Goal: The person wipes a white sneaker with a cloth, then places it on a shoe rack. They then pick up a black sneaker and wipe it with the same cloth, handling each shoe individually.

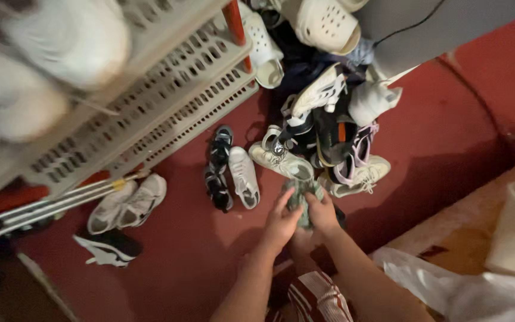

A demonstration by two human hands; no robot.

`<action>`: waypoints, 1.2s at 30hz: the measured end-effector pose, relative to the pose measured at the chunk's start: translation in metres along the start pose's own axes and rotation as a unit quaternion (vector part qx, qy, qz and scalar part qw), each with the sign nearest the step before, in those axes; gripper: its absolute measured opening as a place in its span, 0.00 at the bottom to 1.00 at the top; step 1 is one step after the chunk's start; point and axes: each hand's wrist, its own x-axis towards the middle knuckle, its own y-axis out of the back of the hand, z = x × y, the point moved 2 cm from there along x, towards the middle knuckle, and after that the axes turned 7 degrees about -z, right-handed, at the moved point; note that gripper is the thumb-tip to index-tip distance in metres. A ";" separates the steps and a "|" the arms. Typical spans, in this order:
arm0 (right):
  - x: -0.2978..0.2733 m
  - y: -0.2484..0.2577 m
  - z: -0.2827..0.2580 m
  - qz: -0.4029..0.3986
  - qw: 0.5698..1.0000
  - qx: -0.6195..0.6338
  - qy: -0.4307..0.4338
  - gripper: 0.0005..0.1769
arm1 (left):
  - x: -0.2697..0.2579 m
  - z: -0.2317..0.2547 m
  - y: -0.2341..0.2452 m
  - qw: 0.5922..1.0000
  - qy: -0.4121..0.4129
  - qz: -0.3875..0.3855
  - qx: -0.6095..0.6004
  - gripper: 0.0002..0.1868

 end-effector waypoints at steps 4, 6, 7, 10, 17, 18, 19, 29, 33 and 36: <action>0.108 0.019 0.034 0.010 0.990 -0.132 0.052 0.20 | 0.085 -0.027 0.007 0.985 -0.134 0.100 -0.050 0.30; 0.165 0.033 0.058 0.036 0.972 -0.227 0.040 0.26 | 0.117 -0.053 0.021 0.991 -0.041 0.088 -0.088 0.29; 0.192 0.042 0.072 0.047 0.960 -0.273 0.032 0.29 | 0.127 -0.065 0.028 0.993 -0.036 0.070 -0.087 0.27; 0.265 0.068 0.099 0.125 0.859 -0.471 0.155 0.36 | 0.149 -0.094 0.046 0.995 -0.020 0.037 -0.089 0.25; 0.334 0.071 0.097 0.189 0.748 -0.612 0.176 0.29 | 0.169 -0.126 0.060 0.991 0.090 0.041 -0.090 0.27; 0.329 0.067 0.091 0.181 0.765 -0.606 0.123 0.28 | 0.165 -0.128 0.059 0.990 0.114 0.047 -0.063 0.27; 0.320 0.066 0.083 0.175 0.779 -0.598 0.070 0.27 | 0.160 -0.130 0.056 0.989 0.118 0.042 -0.077 0.27; 0.194 0.056 0.011 0.137 0.938 -0.316 0.039 0.26 | 0.083 -0.080 0.037 0.992 0.096 0.001 -0.086 0.30; 0.146 0.048 0.004 0.084 0.975 -0.194 0.068 0.18 | 0.063 -0.052 0.038 0.990 -0.124 0.036 0.060 0.38; 0.096 0.026 -0.006 -0.017 0.995 -0.073 0.058 0.14 | 0.052 -0.021 0.043 0.950 -0.238 0.117 0.163 0.37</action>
